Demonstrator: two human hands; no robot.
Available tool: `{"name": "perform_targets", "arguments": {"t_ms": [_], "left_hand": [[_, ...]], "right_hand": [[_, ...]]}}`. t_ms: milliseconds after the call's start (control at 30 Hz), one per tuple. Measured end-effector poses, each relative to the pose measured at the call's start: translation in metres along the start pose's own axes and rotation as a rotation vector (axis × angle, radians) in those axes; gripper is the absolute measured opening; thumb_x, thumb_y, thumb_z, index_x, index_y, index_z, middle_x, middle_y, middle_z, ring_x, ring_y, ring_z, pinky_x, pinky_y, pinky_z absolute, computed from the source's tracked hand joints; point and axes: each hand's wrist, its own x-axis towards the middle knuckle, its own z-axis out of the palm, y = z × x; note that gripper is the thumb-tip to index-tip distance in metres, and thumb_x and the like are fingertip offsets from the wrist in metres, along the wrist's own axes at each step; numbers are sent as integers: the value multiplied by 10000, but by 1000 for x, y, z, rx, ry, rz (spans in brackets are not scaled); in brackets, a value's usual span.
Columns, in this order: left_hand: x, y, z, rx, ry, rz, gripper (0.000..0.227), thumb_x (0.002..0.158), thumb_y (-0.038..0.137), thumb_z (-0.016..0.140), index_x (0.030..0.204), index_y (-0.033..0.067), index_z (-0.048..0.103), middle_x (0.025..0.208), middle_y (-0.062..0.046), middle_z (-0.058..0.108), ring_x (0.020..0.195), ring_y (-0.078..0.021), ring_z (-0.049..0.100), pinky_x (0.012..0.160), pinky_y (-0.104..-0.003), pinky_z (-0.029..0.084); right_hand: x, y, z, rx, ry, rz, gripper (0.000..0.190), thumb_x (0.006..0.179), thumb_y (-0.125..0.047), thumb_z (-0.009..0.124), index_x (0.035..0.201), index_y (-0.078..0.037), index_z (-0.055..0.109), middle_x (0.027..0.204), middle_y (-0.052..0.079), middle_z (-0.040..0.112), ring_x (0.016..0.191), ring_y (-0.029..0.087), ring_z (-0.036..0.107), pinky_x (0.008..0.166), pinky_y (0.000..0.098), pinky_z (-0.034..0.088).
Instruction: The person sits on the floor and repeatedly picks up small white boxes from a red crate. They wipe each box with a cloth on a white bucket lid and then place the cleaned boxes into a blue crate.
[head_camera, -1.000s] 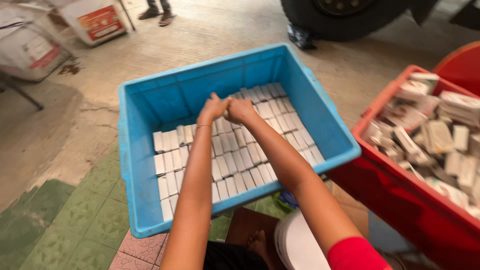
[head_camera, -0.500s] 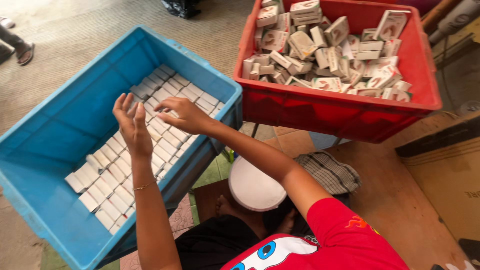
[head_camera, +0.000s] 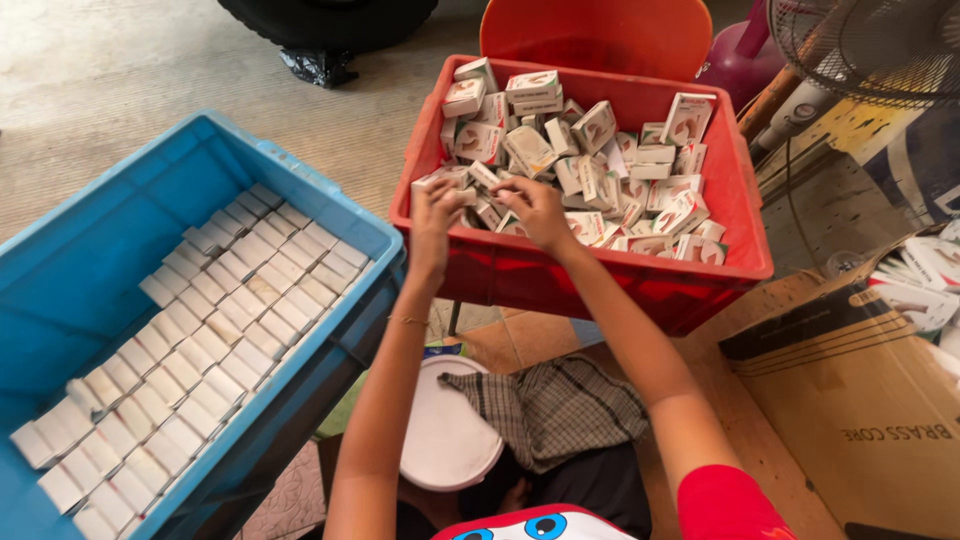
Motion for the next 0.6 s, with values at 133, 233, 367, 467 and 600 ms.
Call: {"name": "perform_targets", "arguments": {"t_ms": [133, 233, 367, 467, 600], "left_hand": [[54, -91, 53, -193, -37, -264, 524, 868, 280, 581, 1283, 15, 400, 1204, -197, 517, 1017, -327, 588, 893, -426, 485], [77, -126, 89, -220, -54, -443, 599, 825, 396, 642, 1276, 66, 427, 1218, -220, 530, 1023, -414, 594, 873, -482, 502], [111, -155, 121, -31, 34, -597, 735, 751, 489, 658, 1292, 56, 411, 1218, -214, 521, 983, -383, 612, 810, -449, 540], [125, -164, 143, 133, 66, -653, 775, 756, 532, 602, 1306, 14, 428, 1244, -235, 505, 1043, -389, 575, 780, -485, 536], [133, -161, 155, 612, -73, -601, 816, 747, 681, 478, 1261, 47, 461, 1280, -216, 513, 1257, -354, 441, 1071, -462, 275]], "right_hand": [[26, 62, -62, -117, -5, 208, 228, 872, -284, 596, 1036, -143, 671, 935, 119, 676, 884, 272, 663, 787, 395, 522], [42, 115, -97, -119, 6, 411, 263, 840, -309, 633, 1037, -139, 674, 939, 123, 665, 839, 235, 665, 737, 378, 529], [66, 193, -124, -47, -13, 656, 409, 842, -348, 551, 1160, -93, 576, 1027, 169, 651, 856, 311, 669, 683, 420, 534], [67, 214, -121, -47, -78, 744, 509, 839, -319, 550, 1241, -15, 471, 994, 245, 636, 781, 364, 667, 598, 440, 545], [59, 219, -104, -6, -258, 805, 826, 839, -271, 586, 1424, 34, 89, 1118, 388, 513, 887, 513, 592, 714, 596, 466]]}}
